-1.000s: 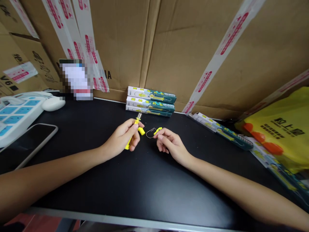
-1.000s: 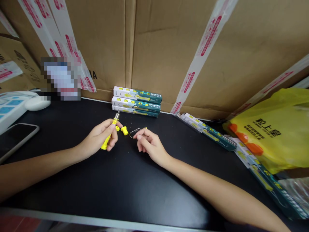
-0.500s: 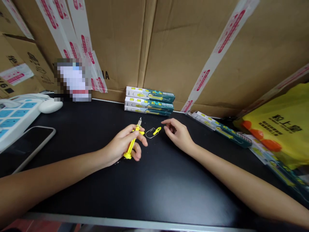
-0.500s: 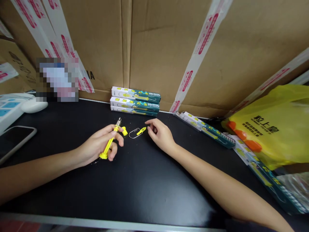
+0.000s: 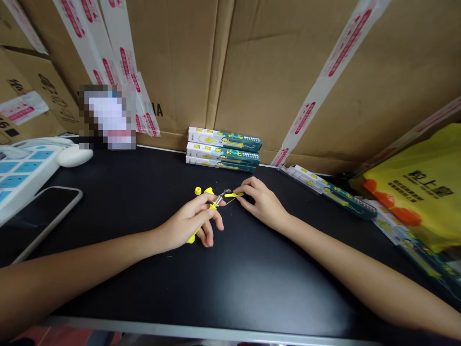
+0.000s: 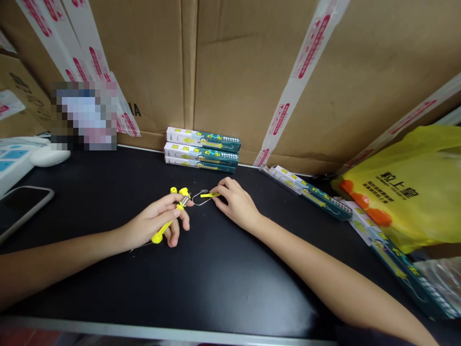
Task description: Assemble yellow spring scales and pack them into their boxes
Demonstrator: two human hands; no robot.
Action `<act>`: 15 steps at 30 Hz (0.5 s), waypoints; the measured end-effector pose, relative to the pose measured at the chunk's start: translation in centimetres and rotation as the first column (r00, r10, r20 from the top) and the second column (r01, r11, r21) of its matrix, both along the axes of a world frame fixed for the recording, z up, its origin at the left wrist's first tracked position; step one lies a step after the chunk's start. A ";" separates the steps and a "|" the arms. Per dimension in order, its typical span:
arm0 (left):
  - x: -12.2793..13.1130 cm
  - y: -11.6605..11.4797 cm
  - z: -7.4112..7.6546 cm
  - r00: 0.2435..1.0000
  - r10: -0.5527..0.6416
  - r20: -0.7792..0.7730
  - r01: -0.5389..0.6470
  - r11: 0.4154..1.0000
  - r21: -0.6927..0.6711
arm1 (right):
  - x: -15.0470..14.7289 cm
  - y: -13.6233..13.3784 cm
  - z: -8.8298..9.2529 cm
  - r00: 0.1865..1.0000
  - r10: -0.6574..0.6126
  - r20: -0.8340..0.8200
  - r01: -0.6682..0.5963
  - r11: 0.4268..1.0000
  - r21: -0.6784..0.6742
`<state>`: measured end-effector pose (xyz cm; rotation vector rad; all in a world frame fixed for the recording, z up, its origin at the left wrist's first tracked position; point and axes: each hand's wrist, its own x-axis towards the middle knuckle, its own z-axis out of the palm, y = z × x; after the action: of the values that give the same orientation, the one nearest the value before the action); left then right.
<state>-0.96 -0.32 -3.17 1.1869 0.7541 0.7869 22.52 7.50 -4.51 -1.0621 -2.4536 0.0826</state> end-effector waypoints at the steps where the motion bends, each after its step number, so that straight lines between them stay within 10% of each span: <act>1: 0.0 0.1 -0.2 0.999 0.027 -0.022 -0.027 0.999 0.030 | 0.0 0.0 0.0 1.000 0.003 -0.007 -0.003 1.000 -0.006; 15: -0.2 0.2 1.0 0.991 0.066 -0.117 -0.066 0.998 0.007 | -0.5 -0.6 0.1 0.889 -0.044 -0.456 -0.059 0.976 -0.208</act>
<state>-1.19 -0.12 -2.18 1.2241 0.8930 0.7782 22.05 6.87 -4.44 -0.9845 -2.0463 0.5537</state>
